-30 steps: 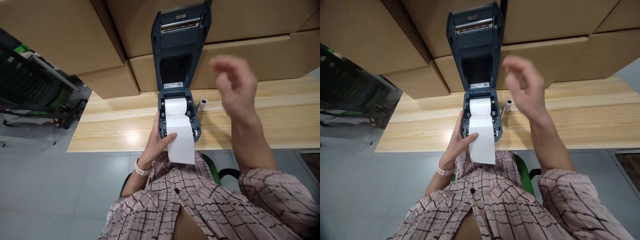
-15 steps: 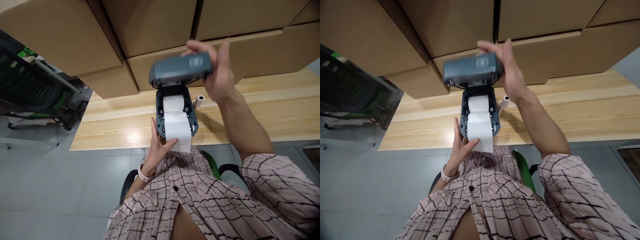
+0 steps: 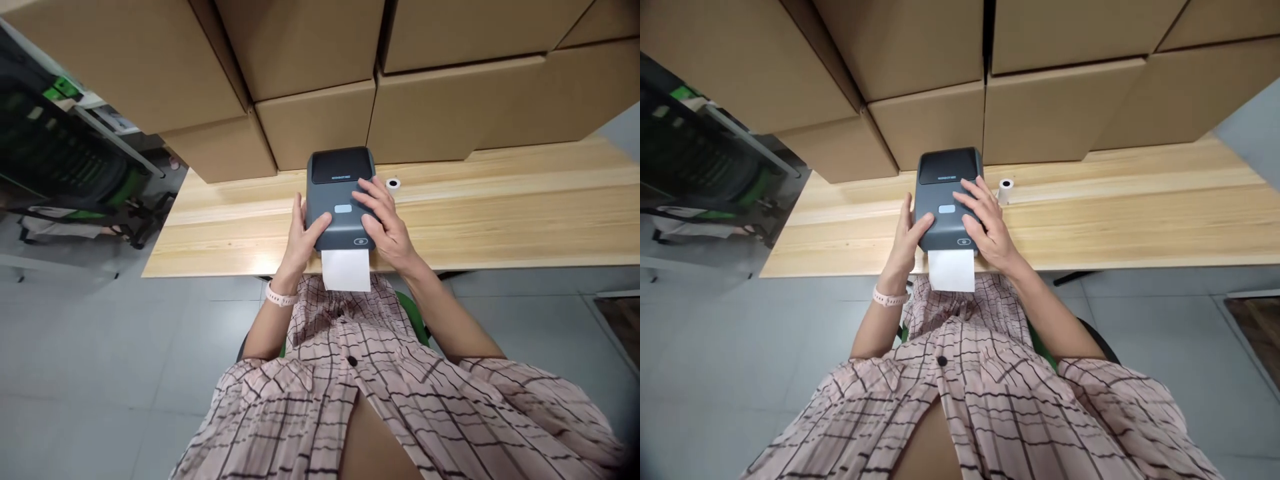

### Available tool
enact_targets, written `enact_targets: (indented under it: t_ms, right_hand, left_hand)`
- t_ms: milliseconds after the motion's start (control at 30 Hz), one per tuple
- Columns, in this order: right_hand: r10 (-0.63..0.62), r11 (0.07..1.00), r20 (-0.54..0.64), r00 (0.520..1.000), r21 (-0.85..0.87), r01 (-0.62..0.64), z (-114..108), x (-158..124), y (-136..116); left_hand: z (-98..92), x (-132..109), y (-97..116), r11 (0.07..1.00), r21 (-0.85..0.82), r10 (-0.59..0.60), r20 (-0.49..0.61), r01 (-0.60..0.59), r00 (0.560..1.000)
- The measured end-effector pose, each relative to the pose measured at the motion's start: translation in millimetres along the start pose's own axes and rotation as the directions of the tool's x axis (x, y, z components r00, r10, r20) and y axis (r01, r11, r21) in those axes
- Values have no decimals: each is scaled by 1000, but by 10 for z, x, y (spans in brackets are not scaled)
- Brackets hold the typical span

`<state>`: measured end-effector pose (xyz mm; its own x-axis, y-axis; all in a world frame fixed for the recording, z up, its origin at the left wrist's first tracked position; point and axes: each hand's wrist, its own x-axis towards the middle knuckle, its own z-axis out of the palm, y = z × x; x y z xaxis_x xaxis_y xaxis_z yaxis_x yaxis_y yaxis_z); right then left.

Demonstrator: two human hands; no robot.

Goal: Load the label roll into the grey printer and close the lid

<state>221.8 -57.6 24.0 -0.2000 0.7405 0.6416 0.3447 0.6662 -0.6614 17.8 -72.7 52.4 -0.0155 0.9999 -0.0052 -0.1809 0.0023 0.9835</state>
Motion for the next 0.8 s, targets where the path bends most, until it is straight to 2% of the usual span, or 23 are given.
enact_targets:
  t_ms: [133, 333, 467, 533, 600, 700, 733, 800]
  right_hand:
    - [-8, 1000, -65, 998, 20, 9, 67, -15, -1]
    - [-6, 1000, -151, 988, 28, 11, 150, -22, -19]
    - [20, 999, -147, 989, 53, -12, 146, -12, -40]
    - [31, 997, -159, 987, 79, -19, 146, -6, -43]
    - [40, 994, -175, 984, 103, -22, 153, -4, -39]
    - [43, 992, -188, 981, 124, -20, 173, -8, -28]
    - [41, 992, -188, 981, 126, -17, 177, -9, -28]
    - [30, 993, -185, 982, 120, -8, 171, -10, -38]
  left_hand:
    - [38, -49, -39, 999, -25, -49, -30, 48, 998]
    - [4, -14, -120, 997, 39, 66, -47, -64, 997]
    - [-6, 25, -110, 996, 47, 71, -16, -70, 997]
    - [14, -78, -141, 995, 53, 85, -48, -83, 995]
    - [42, -287, -230, 991, 84, 112, -142, -101, 984]
    - [38, -660, -422, 974, 192, 179, -304, -124, 936]
    - [19, -753, -468, 970, 221, 175, -326, -106, 929]
    - [-30, -844, -500, 979, 202, 74, -263, -20, 962]
